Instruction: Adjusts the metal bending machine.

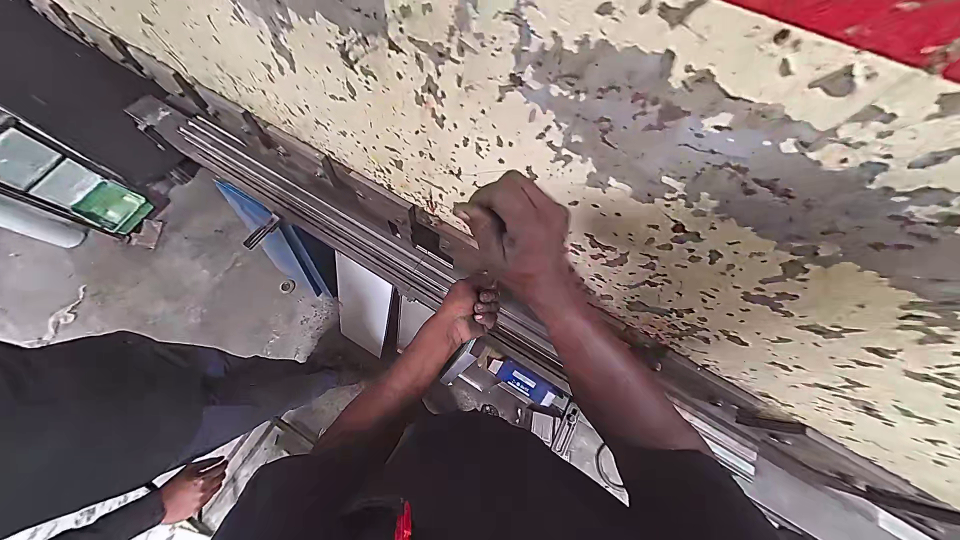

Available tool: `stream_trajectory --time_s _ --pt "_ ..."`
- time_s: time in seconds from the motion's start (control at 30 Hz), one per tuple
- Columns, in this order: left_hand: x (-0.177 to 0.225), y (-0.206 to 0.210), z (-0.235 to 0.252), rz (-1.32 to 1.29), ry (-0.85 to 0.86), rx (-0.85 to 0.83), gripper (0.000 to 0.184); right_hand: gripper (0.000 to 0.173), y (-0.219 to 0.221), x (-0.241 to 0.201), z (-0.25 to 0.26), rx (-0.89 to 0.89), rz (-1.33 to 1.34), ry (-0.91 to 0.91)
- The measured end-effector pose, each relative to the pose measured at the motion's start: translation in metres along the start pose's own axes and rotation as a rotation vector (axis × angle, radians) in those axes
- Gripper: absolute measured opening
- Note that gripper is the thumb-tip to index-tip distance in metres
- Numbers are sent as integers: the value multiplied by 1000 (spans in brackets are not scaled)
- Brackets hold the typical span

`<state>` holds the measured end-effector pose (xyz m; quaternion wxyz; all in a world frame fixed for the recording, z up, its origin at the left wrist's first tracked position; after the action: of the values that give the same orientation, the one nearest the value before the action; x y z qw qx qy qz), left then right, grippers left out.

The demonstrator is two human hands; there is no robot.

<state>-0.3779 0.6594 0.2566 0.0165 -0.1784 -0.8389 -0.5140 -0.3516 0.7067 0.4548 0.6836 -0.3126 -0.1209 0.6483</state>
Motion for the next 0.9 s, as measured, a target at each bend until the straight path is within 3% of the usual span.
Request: stream_trajectory --time_s 0.13,0.17,0.27,0.37,0.5,0.63,0.9 --pt "1 -9 -3 -57 -131 -76 51 35 93 -4 38 -453 -11 78" --pt "1 -10 -6 -66 -148 -93 55 35 104 -6 42 -484 11 101" --pt "9 -11 -20 -4 -108 -130 54 31 60 -22 32 -182 202 168" --pt "26 -29 -35 160 58 8 40 29 0 -24 -12 64 613 291" --pt "61 -40 -27 352 274 197 33 35 -6 19 -64 253 931 491" --pt "72 -43 -20 443 355 237 32 39 -2 42 -92 412 955 569" --pt "80 -50 -9 644 497 277 32 26 1 46 -145 523 838 689"
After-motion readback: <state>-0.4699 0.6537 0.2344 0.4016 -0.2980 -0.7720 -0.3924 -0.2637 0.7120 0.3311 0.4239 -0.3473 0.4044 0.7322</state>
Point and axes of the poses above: each hand's wrist, its own z-axis towards the middle knuckle, its own y-axis out of the palm, x = y × z, the point moved 5 cm from there along z, towards the middle knuckle, and after that the axes turned 3 degrees about -z, right-handed, at the moved point
